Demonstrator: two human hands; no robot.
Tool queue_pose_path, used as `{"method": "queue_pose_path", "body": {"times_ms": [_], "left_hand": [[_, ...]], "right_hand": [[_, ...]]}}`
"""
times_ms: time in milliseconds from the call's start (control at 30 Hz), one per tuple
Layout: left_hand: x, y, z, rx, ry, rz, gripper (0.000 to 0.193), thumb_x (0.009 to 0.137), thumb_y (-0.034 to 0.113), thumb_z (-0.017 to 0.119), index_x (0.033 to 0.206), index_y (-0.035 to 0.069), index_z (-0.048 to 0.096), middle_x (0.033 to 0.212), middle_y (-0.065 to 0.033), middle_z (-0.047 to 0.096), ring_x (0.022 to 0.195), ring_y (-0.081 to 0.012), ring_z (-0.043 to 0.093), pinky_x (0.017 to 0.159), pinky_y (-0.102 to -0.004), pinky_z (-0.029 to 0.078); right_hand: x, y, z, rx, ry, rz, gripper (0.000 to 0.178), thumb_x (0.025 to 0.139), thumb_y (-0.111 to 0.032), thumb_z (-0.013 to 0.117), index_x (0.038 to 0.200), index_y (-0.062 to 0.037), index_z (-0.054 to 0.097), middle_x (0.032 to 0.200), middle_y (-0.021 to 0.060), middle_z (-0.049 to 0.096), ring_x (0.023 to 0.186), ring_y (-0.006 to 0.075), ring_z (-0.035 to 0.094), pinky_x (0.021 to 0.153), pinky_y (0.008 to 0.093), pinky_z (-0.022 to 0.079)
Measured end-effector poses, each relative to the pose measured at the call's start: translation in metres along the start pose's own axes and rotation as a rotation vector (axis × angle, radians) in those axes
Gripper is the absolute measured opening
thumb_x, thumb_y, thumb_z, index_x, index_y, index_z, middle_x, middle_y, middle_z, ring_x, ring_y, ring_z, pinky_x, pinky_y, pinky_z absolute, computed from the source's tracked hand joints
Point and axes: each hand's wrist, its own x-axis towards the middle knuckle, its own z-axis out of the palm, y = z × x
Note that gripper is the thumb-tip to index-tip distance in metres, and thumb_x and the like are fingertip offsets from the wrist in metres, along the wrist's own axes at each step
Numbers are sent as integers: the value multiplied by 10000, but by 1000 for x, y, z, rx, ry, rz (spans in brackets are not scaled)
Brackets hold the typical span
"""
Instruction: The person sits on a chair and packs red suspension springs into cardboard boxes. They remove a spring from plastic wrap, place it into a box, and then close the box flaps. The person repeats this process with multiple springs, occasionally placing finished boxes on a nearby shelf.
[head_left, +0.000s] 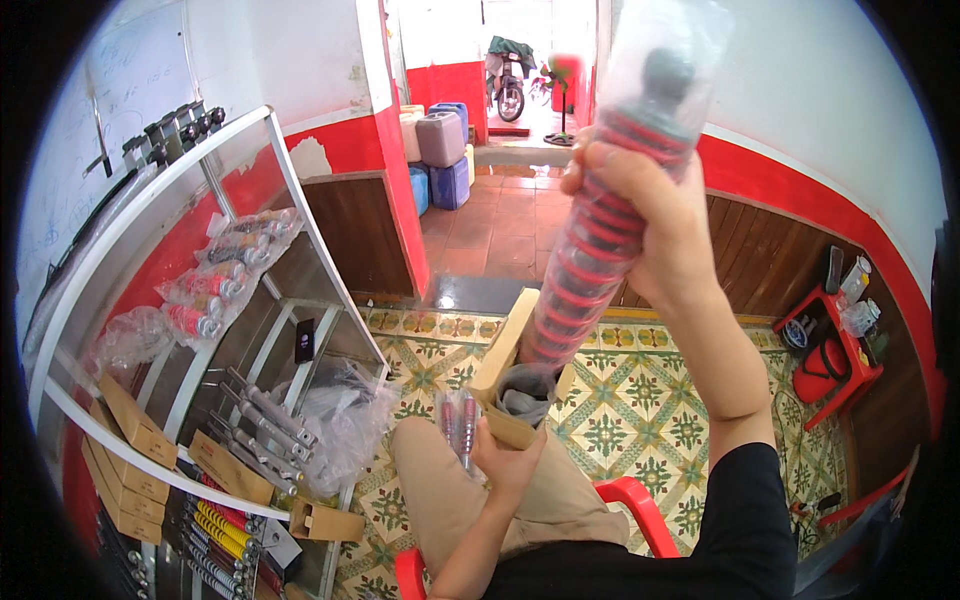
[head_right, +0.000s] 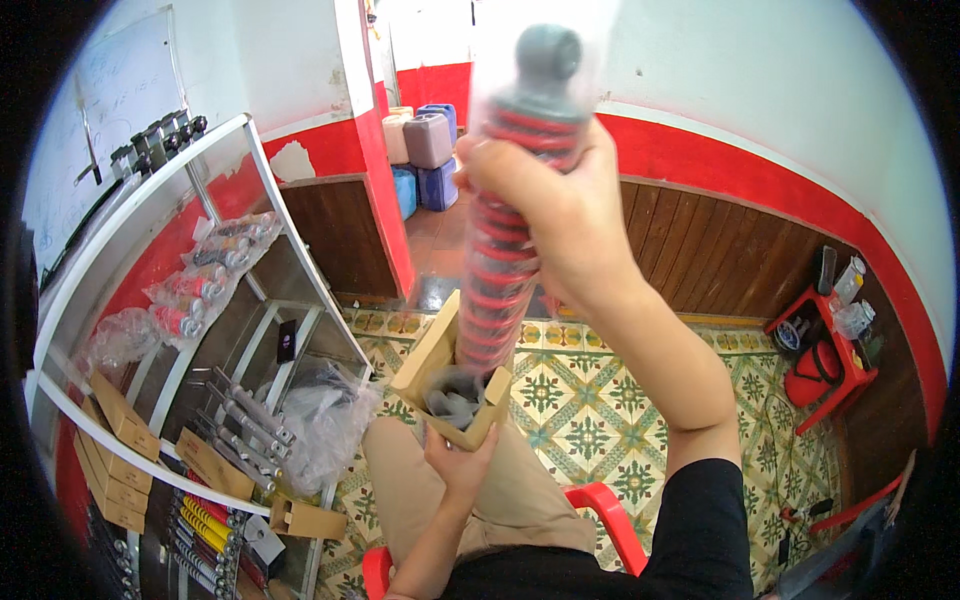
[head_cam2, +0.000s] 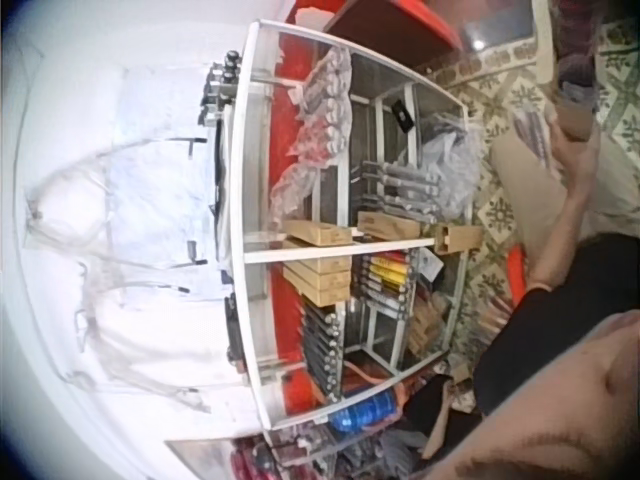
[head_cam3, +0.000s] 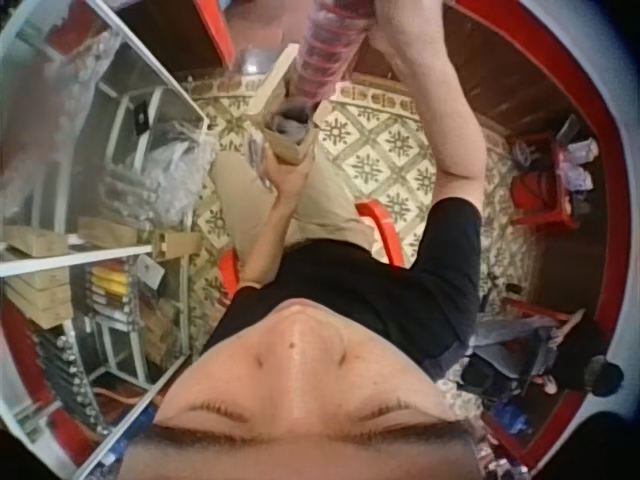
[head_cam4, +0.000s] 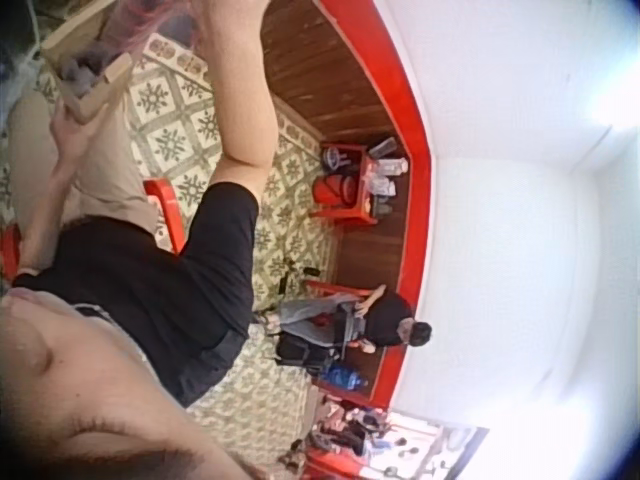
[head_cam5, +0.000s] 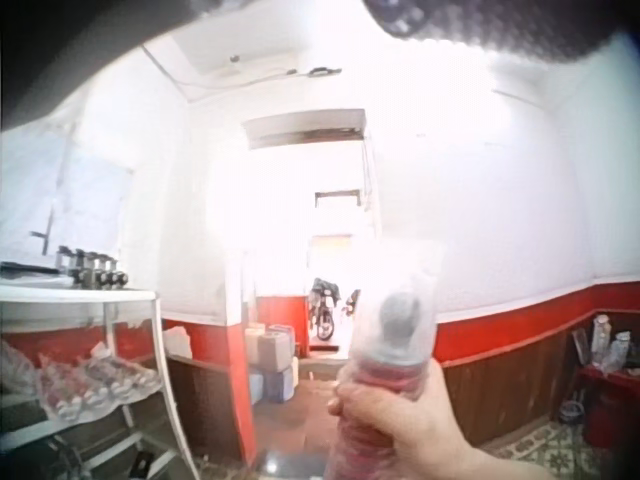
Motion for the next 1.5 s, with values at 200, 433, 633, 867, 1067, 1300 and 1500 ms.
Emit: {"method": "queue_pose_path", "body": {"times_ms": [200, 433, 633, 867, 1067, 1300, 1500], "left_hand": [[-5, 7, 2, -110, -93, -60, 603, 636, 93, 854, 1142, -6, 542, 1024, -108, 644, 930, -202, 636, 816, -344, 511], [-1, 12, 0, -28, -153, -2, 574, 632, 152, 864, 1100, -1, 570, 997, -113, 671, 882, -200, 661, 783, -329, 522], [2, 4, 4, -1, -121, 48, 529, 617, 251, 895, 948, -19, 583, 830, -133, 672, 723, -232, 682, 648, -338, 538], [12, -16, -4, -44, -226, -26, 572, 607, 307, 896, 978, -9, 597, 840, -124, 683, 772, -196, 682, 674, -316, 532], [16, -15, -12, -99, -308, -112, 591, 614, 286, 886, 1049, -5, 612, 924, -112, 699, 835, -179, 681, 751, -309, 530], [18, -22, -20, -139, -342, -95, 646, 620, 273, 879, 1134, -8, 606, 986, -113, 704, 897, -193, 682, 818, -321, 531], [22, -22, -24, -106, -425, -97, 673, 619, 270, 884, 1157, -14, 596, 1035, -130, 702, 946, -206, 685, 853, -336, 531]], "right_hand": [[-3, 15, 4, 51, -4, 97, 205, 771, -73, 733, 926, -12, 613, 813, 60, 665, 721, 121, 636, 670, 284, 523], [-24, 47, -15, -68, -7, 158, 243, 774, -100, 743, 948, -18, 595, 826, 35, 646, 742, 105, 616, 687, 283, 515], [-48, 72, -27, -124, -116, 204, 314, 759, -93, 766, 1001, -10, 585, 905, 44, 662, 832, 109, 624, 783, 298, 512], [-61, 80, -32, -175, -169, 275, 412, 728, -155, 791, 1056, -16, 583, 953, 66, 683, 923, 167, 645, 978, 433, 449], [-81, 89, -42, -505, -253, 282, 566, 645, -212, 807, 1137, -23, 599, 1103, 102, 636, 1090, 253, 575, 1047, 546, 201], [-99, 98, -40, -515, -329, 359, 496, 615, -140, 807, 1048, -18, 598, 1039, 111, 632, 975, 233, 594, 870, 349, 475], [-104, 94, -36, -410, -268, 357, 361, 669, -84, 767, 982, -24, 597, 876, 58, 640, 794, 146, 606, 750, 294, 502]]}}
